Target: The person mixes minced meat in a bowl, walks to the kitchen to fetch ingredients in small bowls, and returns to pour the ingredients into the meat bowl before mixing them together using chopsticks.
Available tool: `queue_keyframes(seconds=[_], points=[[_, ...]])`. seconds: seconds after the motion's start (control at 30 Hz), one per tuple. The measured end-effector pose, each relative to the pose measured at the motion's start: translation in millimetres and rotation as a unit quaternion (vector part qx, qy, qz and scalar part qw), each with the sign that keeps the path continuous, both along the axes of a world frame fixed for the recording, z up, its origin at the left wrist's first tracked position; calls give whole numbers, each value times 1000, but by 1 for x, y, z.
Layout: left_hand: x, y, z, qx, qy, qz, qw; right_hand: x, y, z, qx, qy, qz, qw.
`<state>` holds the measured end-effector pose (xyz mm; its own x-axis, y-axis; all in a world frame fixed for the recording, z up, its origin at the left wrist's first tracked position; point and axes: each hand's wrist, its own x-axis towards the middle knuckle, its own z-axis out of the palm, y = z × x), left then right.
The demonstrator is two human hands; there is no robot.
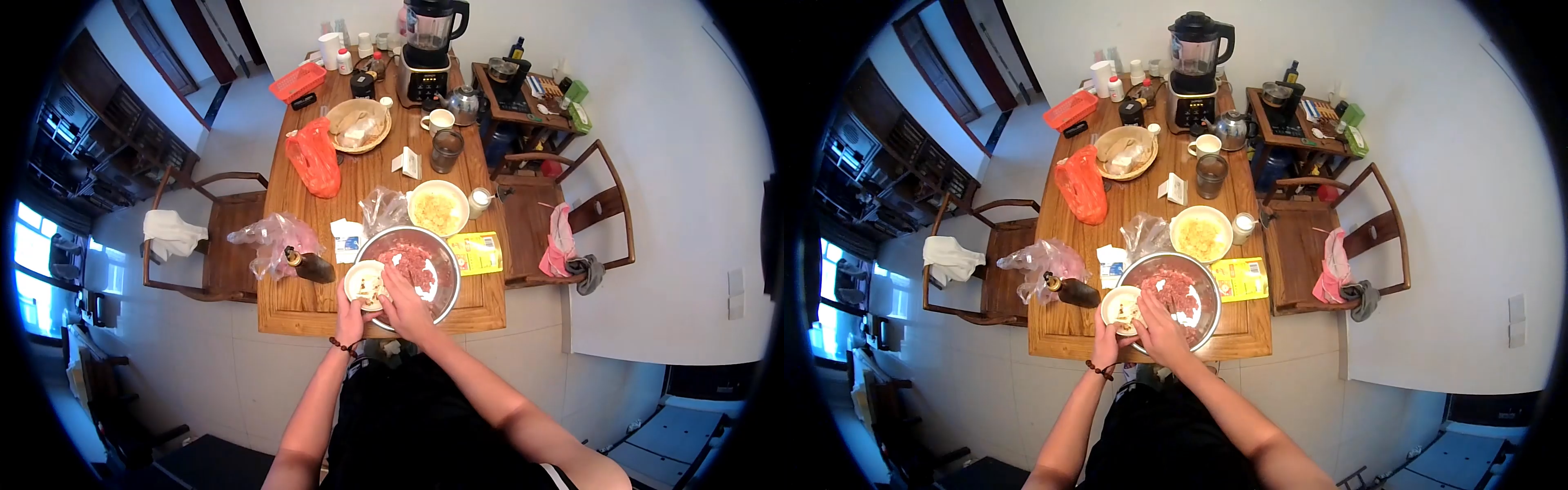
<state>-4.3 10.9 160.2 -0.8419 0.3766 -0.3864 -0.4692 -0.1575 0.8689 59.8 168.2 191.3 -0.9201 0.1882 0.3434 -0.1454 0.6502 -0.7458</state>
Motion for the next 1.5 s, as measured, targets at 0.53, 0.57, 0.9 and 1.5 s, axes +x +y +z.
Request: queue_keyframes(seconds=[0.53,0.57,0.9,1.5], points=[[-2,-3,2,-270,278,-44,921,-10,-7,-28,-52,-21,6,998],[-2,-2,3,-271,278,-44,921,-10,-7,-28,-53,-25,9,998],[-2,0,15,-304,283,-55,908,-10,-8,-33,-76,-31,16,996],[0,11,31,-366,295,-57,881,-10,-8,-44,-138,-36,23,990]])
